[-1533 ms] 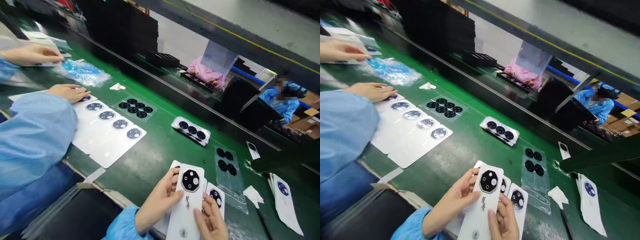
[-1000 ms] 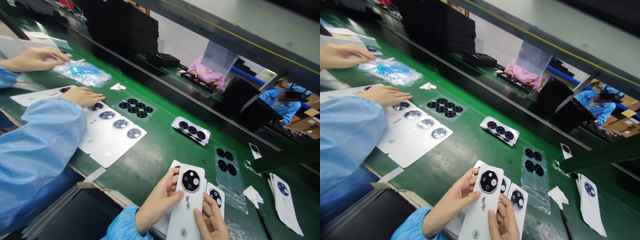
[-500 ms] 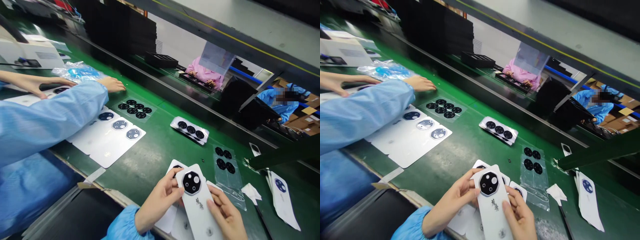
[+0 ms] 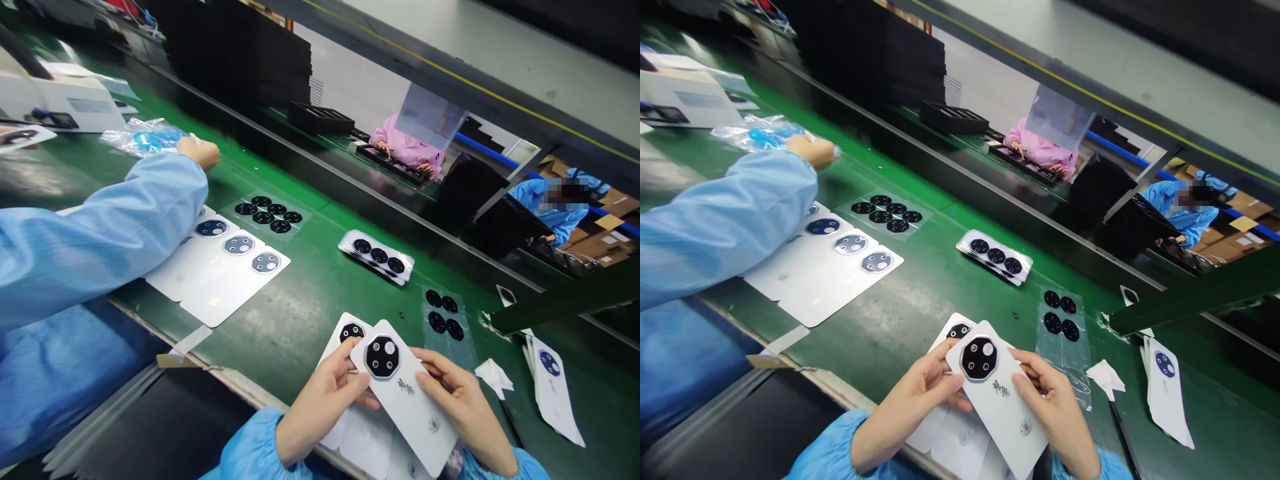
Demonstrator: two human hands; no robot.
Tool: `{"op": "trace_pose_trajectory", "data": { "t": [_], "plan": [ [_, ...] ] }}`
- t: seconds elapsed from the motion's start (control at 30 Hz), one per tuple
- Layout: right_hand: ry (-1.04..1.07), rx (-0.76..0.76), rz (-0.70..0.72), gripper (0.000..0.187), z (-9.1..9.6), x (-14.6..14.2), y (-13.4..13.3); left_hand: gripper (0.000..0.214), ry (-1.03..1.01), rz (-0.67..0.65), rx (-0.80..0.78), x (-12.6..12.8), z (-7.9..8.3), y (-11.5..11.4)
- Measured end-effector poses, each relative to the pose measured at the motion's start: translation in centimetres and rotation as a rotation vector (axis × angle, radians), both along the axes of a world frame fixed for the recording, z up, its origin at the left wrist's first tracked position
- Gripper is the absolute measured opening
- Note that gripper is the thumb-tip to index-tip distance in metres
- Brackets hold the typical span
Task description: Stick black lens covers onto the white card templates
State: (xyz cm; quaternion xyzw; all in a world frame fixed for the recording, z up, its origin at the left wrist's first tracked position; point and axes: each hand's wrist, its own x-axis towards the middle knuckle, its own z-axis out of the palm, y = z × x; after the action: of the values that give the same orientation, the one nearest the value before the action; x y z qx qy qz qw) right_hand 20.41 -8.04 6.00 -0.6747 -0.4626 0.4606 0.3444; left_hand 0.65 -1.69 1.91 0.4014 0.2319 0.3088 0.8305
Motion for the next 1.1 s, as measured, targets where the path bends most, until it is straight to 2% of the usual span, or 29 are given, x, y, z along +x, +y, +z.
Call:
{"op": "trace_pose_trajectory", "data": {
  "t": [0.27, 1.1],
  "plan": [
    [-0.060, 0.028, 0.003, 0.043, 0.02, 0.05, -0.03, 0.047, -0.007, 0.004, -0.005, 0.17, 0.16, 0.07],
    [-0.068, 0.013, 0.010, 0.042, -0.09, 0.55, -0.30, 0.045, -0.005, 0.003, 0.007, 0.49, 0.01, -0.07]
  ]
}}
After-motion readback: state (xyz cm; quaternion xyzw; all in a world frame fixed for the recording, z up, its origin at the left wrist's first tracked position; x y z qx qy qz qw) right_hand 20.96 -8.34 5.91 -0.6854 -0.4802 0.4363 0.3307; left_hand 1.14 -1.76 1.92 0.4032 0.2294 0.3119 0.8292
